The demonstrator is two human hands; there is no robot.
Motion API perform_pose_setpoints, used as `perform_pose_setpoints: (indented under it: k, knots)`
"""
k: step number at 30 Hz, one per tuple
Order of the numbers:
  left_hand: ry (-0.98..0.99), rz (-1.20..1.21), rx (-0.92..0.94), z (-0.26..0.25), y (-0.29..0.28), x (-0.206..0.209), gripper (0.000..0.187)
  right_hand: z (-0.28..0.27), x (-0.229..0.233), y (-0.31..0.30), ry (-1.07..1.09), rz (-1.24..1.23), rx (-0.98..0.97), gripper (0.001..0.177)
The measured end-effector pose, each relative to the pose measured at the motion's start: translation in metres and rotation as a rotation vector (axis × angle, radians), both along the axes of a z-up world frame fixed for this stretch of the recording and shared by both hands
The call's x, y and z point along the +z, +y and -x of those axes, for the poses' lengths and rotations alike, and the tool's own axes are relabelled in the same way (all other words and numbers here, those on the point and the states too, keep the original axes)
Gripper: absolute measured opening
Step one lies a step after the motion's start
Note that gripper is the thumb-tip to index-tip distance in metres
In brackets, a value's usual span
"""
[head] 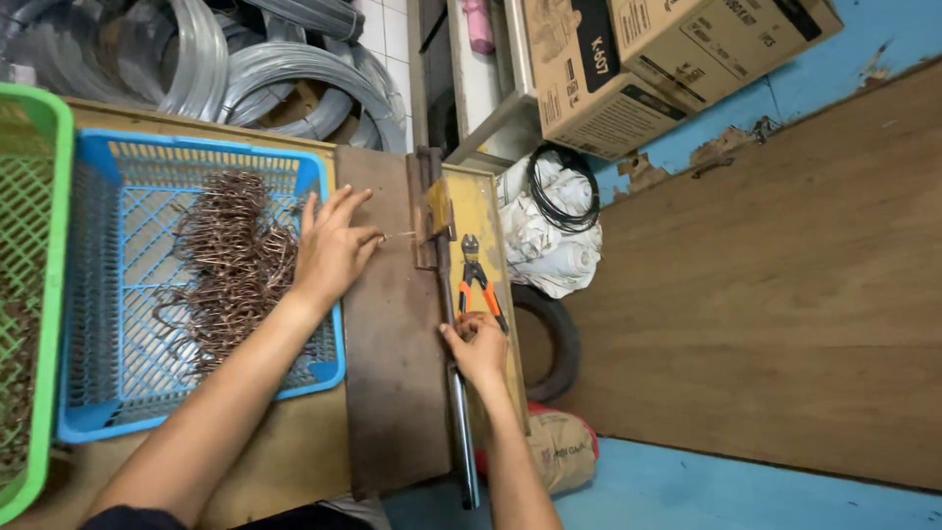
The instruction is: Sorting and cutting small metal wire pieces using a manual table-mounted cutter
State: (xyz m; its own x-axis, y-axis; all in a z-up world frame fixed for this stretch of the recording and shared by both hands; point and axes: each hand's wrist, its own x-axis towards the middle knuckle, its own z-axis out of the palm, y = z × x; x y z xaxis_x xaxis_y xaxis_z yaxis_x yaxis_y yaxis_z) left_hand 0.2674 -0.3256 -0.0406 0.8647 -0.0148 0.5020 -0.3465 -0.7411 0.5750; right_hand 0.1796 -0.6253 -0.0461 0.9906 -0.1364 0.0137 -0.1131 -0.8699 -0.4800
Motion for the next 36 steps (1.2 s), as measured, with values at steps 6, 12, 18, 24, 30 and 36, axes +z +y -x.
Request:
perform_pose_setpoints:
  k: [6, 12, 18, 24, 30, 36]
  knots:
    - [0.075, -0.117, 0.109, -0.028, -0.014, -0.005, 0.005, 0.005, 0.08, 0.023, 0.026, -0.12, 0.08, 0.031]
    - [0.126, -0.123, 0.087, -0.049, -0.033, -0.024, 0.009, -0.003, 0.118, 0.012, 0.024, -0.157, 0.094, 0.025]
    - [0.161, -0.183, 0.148, -0.064, -0.047, -0.048, 0.012, -0.006, 0.123, 0.013, 0.061, -0.188, 0.07, 0.022]
    - [0.151, -0.101, 0.055, -0.07, -0.058, -0.065, 0.017, -0.006, 0.108, 0.01, 0.056, -0.23, 0.047, 0.023]
    - [0.138, -0.009, 0.101, -0.088, -0.078, -0.093, 0.017, -0.006, 0.112, 0.014, 0.045, -0.244, 0.042, 0.024]
    - [0.173, -0.003, 0.05, -0.084, -0.092, -0.083, 0.015, -0.006, 0.096, 0.008, 0.021, -0.213, 0.108, 0.024]
